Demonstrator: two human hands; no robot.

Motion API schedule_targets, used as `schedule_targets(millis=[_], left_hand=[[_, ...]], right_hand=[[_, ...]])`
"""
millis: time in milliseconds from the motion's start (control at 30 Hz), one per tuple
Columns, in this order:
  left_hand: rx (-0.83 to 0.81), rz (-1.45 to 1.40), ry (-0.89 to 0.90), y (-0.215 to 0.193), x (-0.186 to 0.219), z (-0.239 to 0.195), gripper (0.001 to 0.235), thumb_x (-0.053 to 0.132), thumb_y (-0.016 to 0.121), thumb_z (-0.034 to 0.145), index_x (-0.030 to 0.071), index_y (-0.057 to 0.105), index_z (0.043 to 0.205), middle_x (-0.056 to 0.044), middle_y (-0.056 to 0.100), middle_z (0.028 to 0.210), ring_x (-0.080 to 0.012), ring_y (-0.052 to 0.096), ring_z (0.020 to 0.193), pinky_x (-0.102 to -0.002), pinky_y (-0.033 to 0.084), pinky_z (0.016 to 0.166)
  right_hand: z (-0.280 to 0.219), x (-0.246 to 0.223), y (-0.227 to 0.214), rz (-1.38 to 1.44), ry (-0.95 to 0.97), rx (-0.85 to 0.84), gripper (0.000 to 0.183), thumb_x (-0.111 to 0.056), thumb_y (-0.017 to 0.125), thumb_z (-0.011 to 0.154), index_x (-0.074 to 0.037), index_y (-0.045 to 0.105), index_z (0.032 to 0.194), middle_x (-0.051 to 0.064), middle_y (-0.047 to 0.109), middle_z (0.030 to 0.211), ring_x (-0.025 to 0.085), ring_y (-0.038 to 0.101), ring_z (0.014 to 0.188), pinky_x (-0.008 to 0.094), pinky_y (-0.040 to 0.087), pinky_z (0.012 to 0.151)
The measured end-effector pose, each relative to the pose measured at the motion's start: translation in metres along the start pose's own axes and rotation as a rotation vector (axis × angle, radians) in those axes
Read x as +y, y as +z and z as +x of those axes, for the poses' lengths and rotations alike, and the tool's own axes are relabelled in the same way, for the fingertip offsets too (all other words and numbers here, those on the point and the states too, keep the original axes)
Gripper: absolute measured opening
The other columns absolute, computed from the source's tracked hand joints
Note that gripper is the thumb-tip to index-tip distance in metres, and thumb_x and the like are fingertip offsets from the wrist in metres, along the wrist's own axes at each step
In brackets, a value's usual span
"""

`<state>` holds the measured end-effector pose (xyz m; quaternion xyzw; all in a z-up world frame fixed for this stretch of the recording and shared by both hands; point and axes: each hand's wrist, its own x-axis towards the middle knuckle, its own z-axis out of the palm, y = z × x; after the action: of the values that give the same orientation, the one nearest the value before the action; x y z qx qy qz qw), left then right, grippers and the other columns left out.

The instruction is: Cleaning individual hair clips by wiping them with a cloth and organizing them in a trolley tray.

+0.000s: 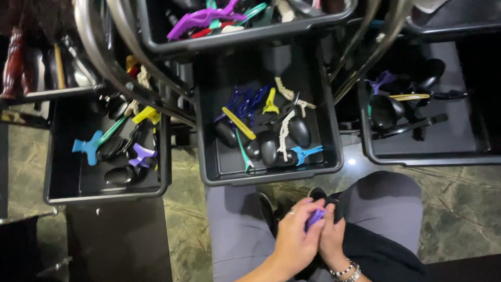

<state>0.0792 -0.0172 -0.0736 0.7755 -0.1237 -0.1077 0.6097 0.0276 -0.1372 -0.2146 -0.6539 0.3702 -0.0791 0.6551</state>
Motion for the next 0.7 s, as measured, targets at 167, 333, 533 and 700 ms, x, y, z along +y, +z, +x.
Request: schedule_targets(millis=[167, 333, 533, 700], left_hand=[[0.111, 0.003, 0.125, -0.073, 0.089, 0.037, 0.024, 0.013, 0.058, 0.097, 0.009, 0.069, 0.119, -0.009, 0.073, 0.124, -0.0246, 0.068, 0.12, -0.037, 0.049, 0.109], [0.415, 0.27, 0.216, -0.106, 0.056, 0.095, 0.027, 0.01, 0.065, 0.096, 0.005, 0.07, 0.122, -0.014, 0.068, 0.133, -0.0248, 0.065, 0.126, -0.036, 0.05, 0.11], [0.358, 0.543, 0.154, -0.127, 0.03, 0.145, 0.032, 0.031, 0.064, 0.096, 0.013, 0.075, 0.12, -0.017, 0.055, 0.148, -0.0304, 0.059, 0.128, -0.039, 0.05, 0.099], [0.441, 0.572, 0.601, -0.135, 0.13, 0.193, 0.015, 0.016, 0.064, 0.099, 0.006, 0.075, 0.104, -0.011, 0.075, 0.113, -0.0269, 0.07, 0.108, -0.039, 0.053, 0.097]], right_hand=[[0.004, -0.015, 0.013, 0.114, 0.022, -0.068, 0.027, -0.025, 0.055, 0.102, -0.012, 0.045, 0.124, 0.008, 0.053, 0.065, 0.013, 0.042, 0.044, 0.027, 0.035, 0.042], [0.005, -0.018, 0.019, -0.346, 0.038, -0.123, 0.045, -0.037, 0.08, 0.082, -0.014, 0.052, 0.109, 0.008, 0.061, 0.079, 0.022, 0.058, 0.073, 0.035, 0.048, 0.078], [0.01, -0.021, 0.032, -0.339, 0.358, -0.385, 0.039, -0.04, 0.066, 0.092, -0.015, 0.072, 0.122, 0.012, 0.057, 0.044, 0.018, 0.057, 0.037, 0.029, 0.047, 0.046], [0.007, -0.033, 0.04, -0.479, 0.432, -0.397, 0.041, -0.051, 0.069, 0.088, -0.028, 0.082, 0.119, 0.007, 0.07, 0.061, 0.015, 0.065, 0.051, 0.025, 0.052, 0.059]])
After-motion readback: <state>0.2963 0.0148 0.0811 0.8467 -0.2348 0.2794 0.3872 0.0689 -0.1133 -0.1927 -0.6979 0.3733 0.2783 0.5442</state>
